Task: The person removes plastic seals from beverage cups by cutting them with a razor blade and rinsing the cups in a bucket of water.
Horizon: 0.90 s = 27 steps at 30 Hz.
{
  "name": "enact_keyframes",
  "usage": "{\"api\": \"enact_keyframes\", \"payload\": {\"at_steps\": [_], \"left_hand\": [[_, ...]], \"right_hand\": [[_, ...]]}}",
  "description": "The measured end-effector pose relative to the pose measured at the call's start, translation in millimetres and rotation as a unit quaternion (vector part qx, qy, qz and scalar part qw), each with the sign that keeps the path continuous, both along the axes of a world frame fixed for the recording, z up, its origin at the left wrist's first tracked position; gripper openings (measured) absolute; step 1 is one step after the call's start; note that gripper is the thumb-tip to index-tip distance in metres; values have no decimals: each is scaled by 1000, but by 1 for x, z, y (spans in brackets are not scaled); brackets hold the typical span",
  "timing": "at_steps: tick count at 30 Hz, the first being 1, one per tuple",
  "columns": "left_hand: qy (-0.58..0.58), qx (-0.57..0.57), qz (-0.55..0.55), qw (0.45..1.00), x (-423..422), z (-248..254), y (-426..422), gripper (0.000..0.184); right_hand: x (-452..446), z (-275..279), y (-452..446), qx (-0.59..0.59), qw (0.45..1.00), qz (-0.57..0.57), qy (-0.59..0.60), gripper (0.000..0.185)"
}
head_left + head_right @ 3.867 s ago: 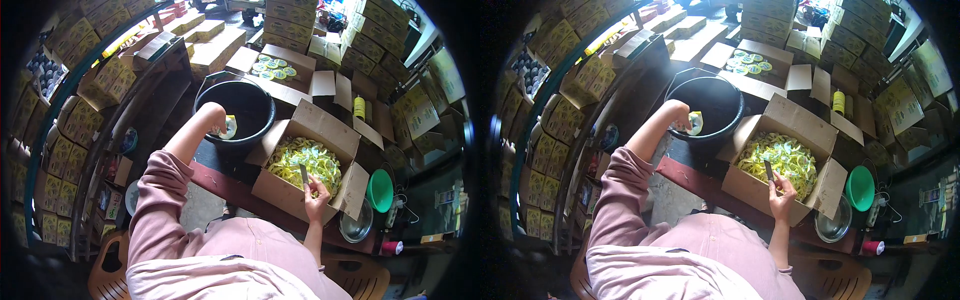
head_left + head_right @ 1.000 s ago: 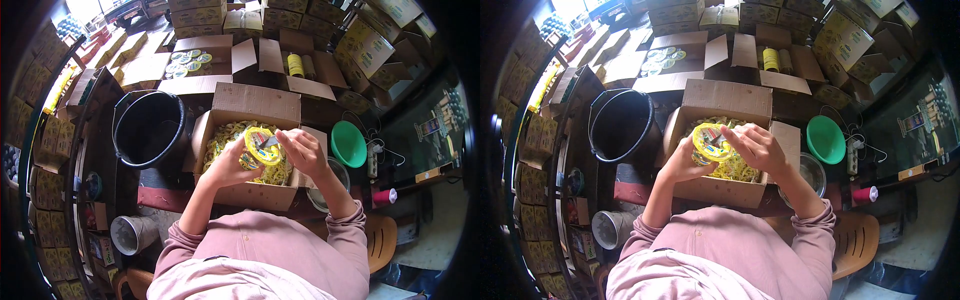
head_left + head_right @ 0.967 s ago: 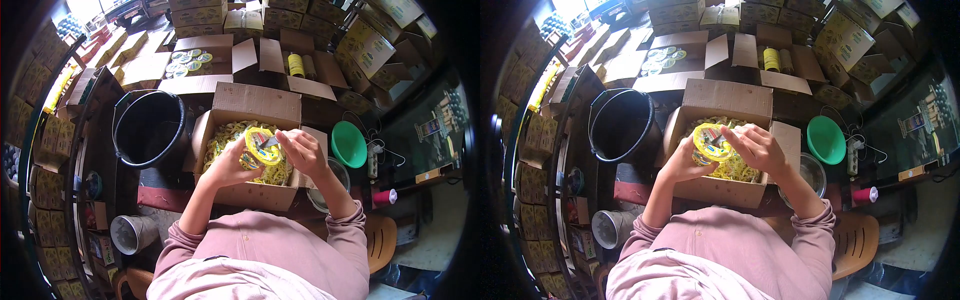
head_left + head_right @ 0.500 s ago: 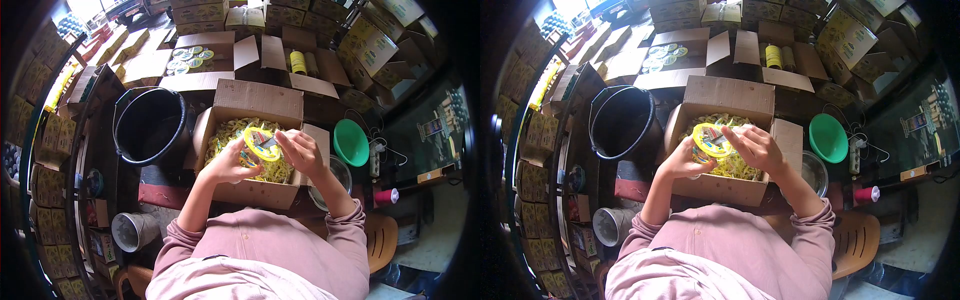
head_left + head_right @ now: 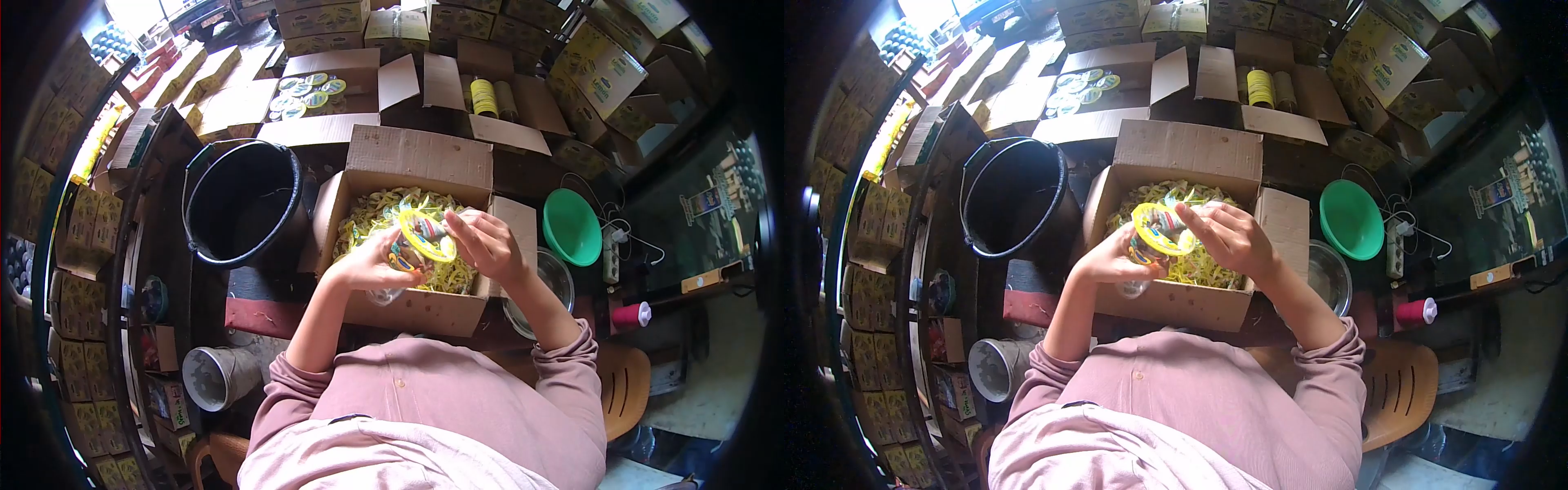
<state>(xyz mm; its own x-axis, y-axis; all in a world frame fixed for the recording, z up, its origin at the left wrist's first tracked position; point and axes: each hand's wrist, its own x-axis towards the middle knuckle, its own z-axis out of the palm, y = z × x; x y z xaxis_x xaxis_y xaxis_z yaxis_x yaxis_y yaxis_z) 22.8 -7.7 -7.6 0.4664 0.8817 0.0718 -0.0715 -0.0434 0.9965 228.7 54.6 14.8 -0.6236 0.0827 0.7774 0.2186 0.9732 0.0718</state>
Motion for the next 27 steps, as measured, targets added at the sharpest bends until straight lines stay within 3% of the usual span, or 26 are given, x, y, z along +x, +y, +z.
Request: {"api": "enact_keyframes", "payload": {"at_steps": [4, 9, 13, 17, 20, 21, 22, 24, 27], "left_hand": [[-23, -8, -12, 1000, 4, -2, 1, 49], [-144, -72, -157, 974, 12, -3, 5, 45], [-231, -115, -284, 923, 20, -23, 11, 48], [-345, -171, -311, 869, 32, -21, 8, 53], [-199, -193, -232, 933, 18, 2, 11, 55], [-73, -145, -198, 967, 5, 10, 18, 60], [-73, -85, -126, 986, 6, 9, 18, 62], [-68, 38, 21, 997, 7, 5, 16, 66], [54, 138, 123, 981, 14, 6, 7, 69]], "right_hand": [[1, 1, 0, -15, 1000, 4, 3, 51], [1, 0, -2, -32, 999, 14, 17, 50], [1, -4, -1, -29, 998, 25, 43, 48], [-2, -4, -1, -25, 997, 21, 64, 48], [1, 3, 0, -11, 998, 9, 66, 48], [3, 5, 2, -7, 998, 6, 67, 49], [4, 5, 3, -10, 998, -9, 61, 49], [8, 1, 8, -16, 998, -37, 51, 50], [8, -5, 15, -15, 997, -67, 22, 56]]}}
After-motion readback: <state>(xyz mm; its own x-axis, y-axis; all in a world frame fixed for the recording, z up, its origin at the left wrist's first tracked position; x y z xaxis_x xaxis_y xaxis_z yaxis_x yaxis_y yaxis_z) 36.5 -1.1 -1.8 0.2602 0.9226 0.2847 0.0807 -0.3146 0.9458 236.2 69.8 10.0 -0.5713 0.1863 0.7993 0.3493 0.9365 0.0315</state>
